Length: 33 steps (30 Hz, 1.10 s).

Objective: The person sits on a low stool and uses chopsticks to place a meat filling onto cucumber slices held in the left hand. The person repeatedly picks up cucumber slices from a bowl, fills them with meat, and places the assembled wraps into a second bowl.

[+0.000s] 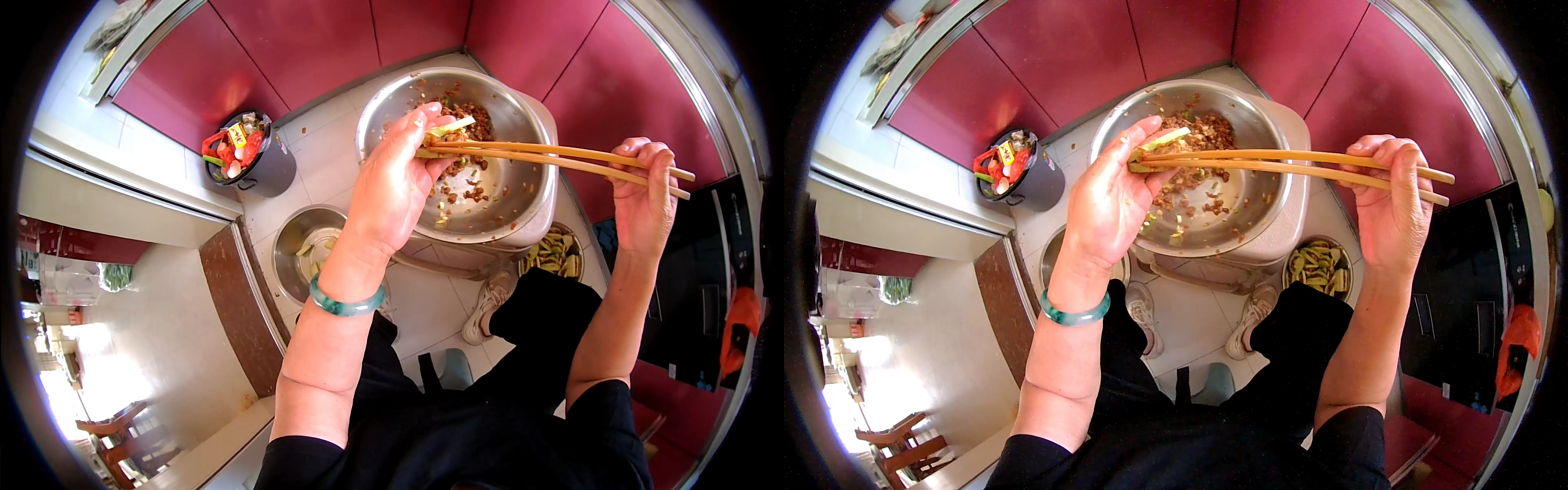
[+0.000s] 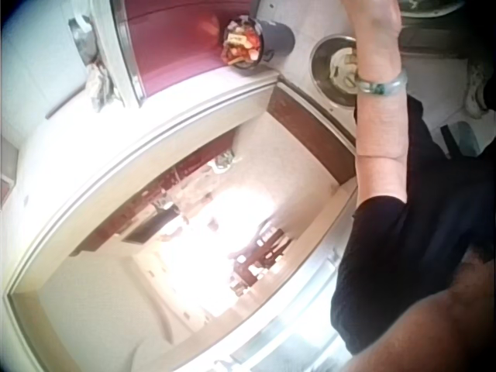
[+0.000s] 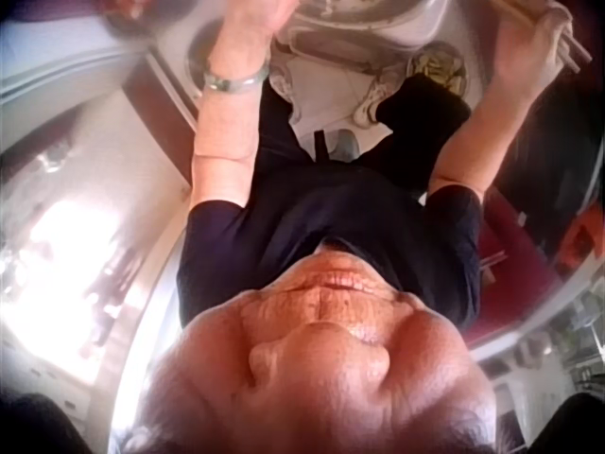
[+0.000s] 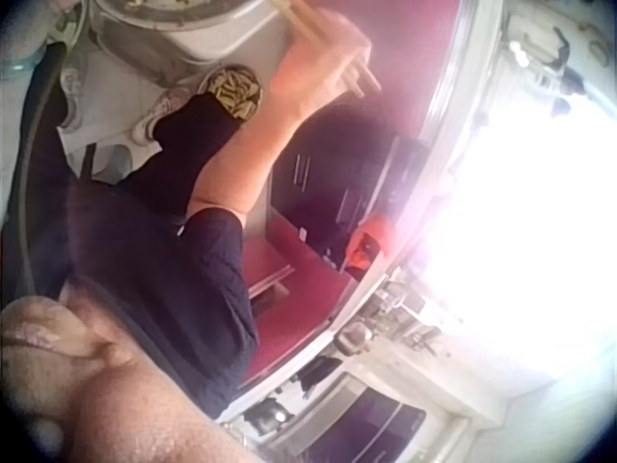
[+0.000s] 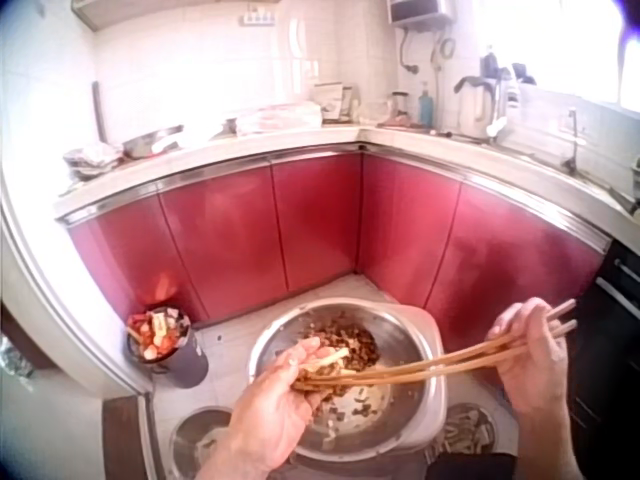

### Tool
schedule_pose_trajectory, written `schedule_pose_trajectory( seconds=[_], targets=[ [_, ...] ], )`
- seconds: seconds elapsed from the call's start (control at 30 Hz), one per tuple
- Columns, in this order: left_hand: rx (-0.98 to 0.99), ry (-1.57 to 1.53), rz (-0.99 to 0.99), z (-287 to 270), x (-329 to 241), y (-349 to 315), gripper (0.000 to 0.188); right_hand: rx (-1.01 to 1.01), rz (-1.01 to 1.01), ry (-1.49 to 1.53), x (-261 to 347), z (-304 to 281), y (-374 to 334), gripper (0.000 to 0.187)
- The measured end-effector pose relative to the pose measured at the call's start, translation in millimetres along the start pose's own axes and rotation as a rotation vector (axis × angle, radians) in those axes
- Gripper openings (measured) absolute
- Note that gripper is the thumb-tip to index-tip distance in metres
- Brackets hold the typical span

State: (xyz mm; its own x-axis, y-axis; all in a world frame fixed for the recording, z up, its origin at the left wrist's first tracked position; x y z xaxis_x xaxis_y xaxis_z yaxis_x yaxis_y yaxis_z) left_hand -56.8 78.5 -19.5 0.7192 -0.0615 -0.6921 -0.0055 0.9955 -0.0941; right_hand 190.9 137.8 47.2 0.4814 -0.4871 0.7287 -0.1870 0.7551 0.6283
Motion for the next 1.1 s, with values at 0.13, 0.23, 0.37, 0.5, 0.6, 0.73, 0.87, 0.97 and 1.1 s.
schedule_pose_trajectory(
  seconds=[0.13, 0.23, 0.37, 0.5, 0.6, 0.73, 0.87, 0.97, 1.1],
  targets=[
    [-0.004, 0.044, -0.016, 2.0, 2.4, 0.6, 0.039, 0.009, 0.045, 0.023, -6.6, 6.2, -1.1, 0.029],
    [-0.029, 0.041, -0.017, 0.2, 2.3, 1.1, 0.04, -0.021, 0.024, 0.084, -1.0, -0.9, 0.3, 0.03],
    [-0.029, 0.055, -0.009, -2.4, 0.6, 2.7, 0.041, -0.125, 0.039, 0.124, -2.6, -13.7, 2.6, 0.031],
    [-0.018, 0.054, -0.008, -0.4, 1.3, 2.8, 0.042, -0.087, 0.053, 0.089, -7.9, -8.7, 1.9, 0.031],
    [-0.025, 0.056, -0.01, -2.0, 1.8, 3.3, 0.042, -0.049, 0.037, 0.063, -5.8, -6.7, 1.8, 0.03],
    [-0.036, 0.06, -0.012, -2.9, 2.9, 3.0, 0.041, -0.031, 0.021, 0.011, -1.3, -1.5, 2.8, 0.03],
    [-0.073, 0.085, -0.017, -3.3, 2.5, 1.5, 0.036, -0.034, 0.011, -0.031, -2.1, -3.7, 1.2, 0.03],
    [-0.065, 0.063, 0.006, -3.1, 1.3, 0.1, 0.033, -0.107, 0.008, 0.08, 1.1, -15.4, 3.4, 0.031],
    [-0.079, 0.026, -0.029, -6.1, 0.6, 2.9, 0.032, -0.1, 0.091, 0.197, -4.6, -31.7, 2.9, 0.031]
  ],
)
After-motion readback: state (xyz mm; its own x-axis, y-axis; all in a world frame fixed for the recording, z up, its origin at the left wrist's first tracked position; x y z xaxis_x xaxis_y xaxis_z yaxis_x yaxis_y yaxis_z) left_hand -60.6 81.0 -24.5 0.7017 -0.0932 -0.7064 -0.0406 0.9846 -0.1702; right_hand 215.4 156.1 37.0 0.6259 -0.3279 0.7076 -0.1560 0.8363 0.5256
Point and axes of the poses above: each hand's wrist, its own y-axis towards the middle knuckle, its own z-axis out of the palm, x = y × z, the point moved 6 cm from there along y, towards the middle knuckle, and after that the axes turned 10 degrees about -z, right-handed, at the moved point
